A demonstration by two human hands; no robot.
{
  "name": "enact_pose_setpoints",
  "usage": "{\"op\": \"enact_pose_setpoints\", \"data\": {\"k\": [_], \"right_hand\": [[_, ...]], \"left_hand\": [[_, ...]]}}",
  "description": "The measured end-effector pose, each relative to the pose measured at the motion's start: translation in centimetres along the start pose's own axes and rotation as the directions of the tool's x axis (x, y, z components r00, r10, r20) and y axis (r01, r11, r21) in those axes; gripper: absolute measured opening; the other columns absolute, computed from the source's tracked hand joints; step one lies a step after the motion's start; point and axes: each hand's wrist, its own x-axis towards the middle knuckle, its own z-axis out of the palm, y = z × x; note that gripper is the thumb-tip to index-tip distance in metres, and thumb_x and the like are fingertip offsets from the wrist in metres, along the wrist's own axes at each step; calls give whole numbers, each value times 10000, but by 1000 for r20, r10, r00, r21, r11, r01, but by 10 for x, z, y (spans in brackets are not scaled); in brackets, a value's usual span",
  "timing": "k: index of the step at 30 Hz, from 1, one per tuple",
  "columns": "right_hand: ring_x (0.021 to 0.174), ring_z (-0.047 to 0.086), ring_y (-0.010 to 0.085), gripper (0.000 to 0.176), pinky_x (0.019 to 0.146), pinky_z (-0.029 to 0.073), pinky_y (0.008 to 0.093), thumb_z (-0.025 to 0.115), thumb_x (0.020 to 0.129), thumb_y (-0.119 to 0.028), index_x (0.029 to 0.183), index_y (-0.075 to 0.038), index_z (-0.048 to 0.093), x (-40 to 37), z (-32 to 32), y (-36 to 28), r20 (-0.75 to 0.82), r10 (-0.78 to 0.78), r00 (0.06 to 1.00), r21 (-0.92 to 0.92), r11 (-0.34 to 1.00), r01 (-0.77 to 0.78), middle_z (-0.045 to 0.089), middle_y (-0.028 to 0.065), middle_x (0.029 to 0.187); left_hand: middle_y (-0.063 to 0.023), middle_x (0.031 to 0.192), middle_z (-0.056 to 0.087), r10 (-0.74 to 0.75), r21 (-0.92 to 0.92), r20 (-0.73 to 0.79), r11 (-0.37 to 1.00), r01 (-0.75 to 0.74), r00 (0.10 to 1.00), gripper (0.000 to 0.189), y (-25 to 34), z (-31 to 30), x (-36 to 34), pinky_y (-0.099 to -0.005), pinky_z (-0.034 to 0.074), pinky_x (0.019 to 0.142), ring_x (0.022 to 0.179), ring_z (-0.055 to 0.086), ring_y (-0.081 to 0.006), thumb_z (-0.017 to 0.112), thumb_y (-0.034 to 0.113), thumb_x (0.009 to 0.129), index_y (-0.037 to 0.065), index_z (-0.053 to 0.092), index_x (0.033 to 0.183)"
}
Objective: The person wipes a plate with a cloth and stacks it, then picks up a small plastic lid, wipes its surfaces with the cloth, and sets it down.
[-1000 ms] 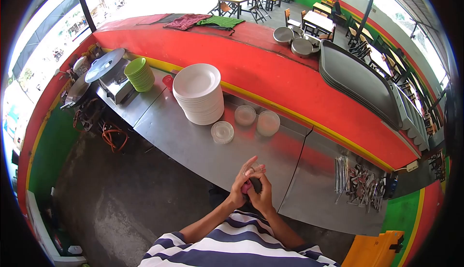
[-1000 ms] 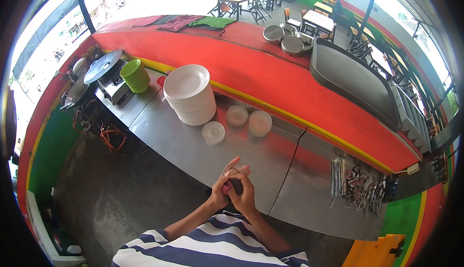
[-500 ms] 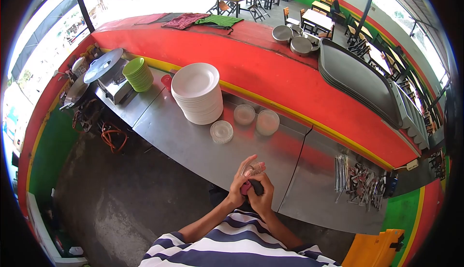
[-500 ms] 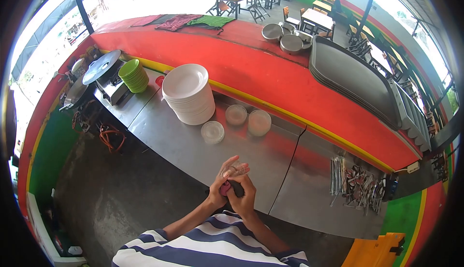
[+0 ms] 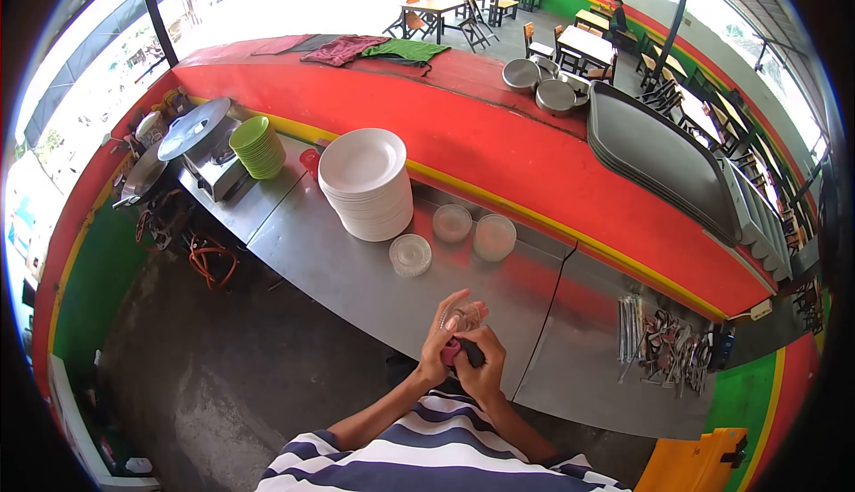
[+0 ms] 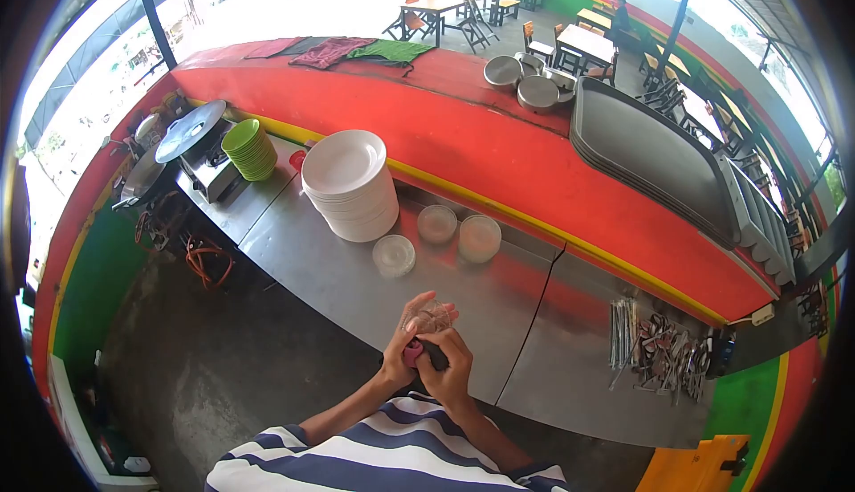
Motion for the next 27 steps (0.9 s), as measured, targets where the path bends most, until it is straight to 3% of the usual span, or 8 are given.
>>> {"op": "enact_pose_setpoints", "data": {"k": [4, 7, 11, 14, 17, 19, 22, 27], "right_hand": [[827, 622, 273, 236, 776, 490, 375, 697, 724, 19, 954, -35, 692, 21, -2, 4, -87, -142, 986, -125, 984, 131, 643, 99, 889], [833, 615, 276, 244, 772, 486, 373, 709, 723, 13, 961, -34, 686, 35, -5, 6, -207, -157, 966, -184, 976, 119, 644, 97, 907], [840, 617, 276, 252, 764, 488, 376, 721, 719, 5, 964, -48, 691, 23, -5, 20, -181, -107, 978, -259, 964, 57, 643, 94, 902], [836, 619, 278, 248, 751, 494, 377, 716, 717, 9, 958, -50, 701, 5, -7, 14, -3, 2, 1000, -92, 996, -2, 640, 94, 874], [833, 620, 278, 248, 743, 499, 374, 708, 714, 18, 952, -49, 708, 3, -5, 0, 16, -7, 1000, 40, 999, 6, 638, 92, 855], [821, 613, 276, 262, 738, 496, 373, 712, 710, 19, 962, -51, 706, 10, -8, 7, -42, -96, 994, -62, 994, 94, 631, 88, 855], [801, 601, 278, 277, 727, 491, 376, 718, 707, 16, 975, -53, 703, 23, -17, 15, -162, -147, 976, -209, 971, 112, 615, 88, 851], [772, 590, 282, 292, 699, 481, 375, 720, 705, 13, 987, -55, 698, 11, -21, 31, -189, -79, 979, -304, 953, 18, 597, 96, 835]], "left_hand": [[-198, 1396, 455, -95, 36, 88, 995, 92, 992, 684, -14, -13, -5, -384, 287, 1149, 1349, 428, -271, 479, 405, 985, 18, 283, 1514], [-164, 1375, 452, -39, 233, 32, 972, 31, 999, 685, -6, -2, -6, -353, 287, 1136, 1323, 427, -227, 479, 410, 987, 20, 289, 1516], [-207, 1410, 448, 42, 146, 7, 988, -42, 999, 696, 4, 3, 0, -393, 299, 1146, 1344, 435, -279, 483, 413, 981, 26, 266, 1518], [-240, 1448, 431, 27, 23, -48, 999, -25, 998, 708, 2, 2, 3, -442, 310, 1154, 1370, 423, -335, 488, 424, 972, 40, 247, 1516], [-255, 1468, 414, -56, -24, 18, 998, 56, 998, 707, -4, -4, 3, -456, 302, 1159, 1390, 401, -355, 484, 420, 973, 43, 240, 1519], [-250, 1464, 419, -103, -7, 133, 995, 104, 986, 715, -11, -5, 1, -450, 304, 1158, 1385, 408, -345, 488, 428, 972, 46, 239, 1522], [-221, 1451, 438, -203, 65, 53, 978, 199, 978, 717, -11, 3, -8, -403, 293, 1155, 1353, 440, -295, 506, 399, 973, 26, 248, 1528], [-219, 1483, 414, -44, 67, 40, 997, 41, 998, 769, -8, 4, -2, -425, 290, 1169, 1385, 415, -327, 550, 414, 947, 29, 231, 1531]]}}
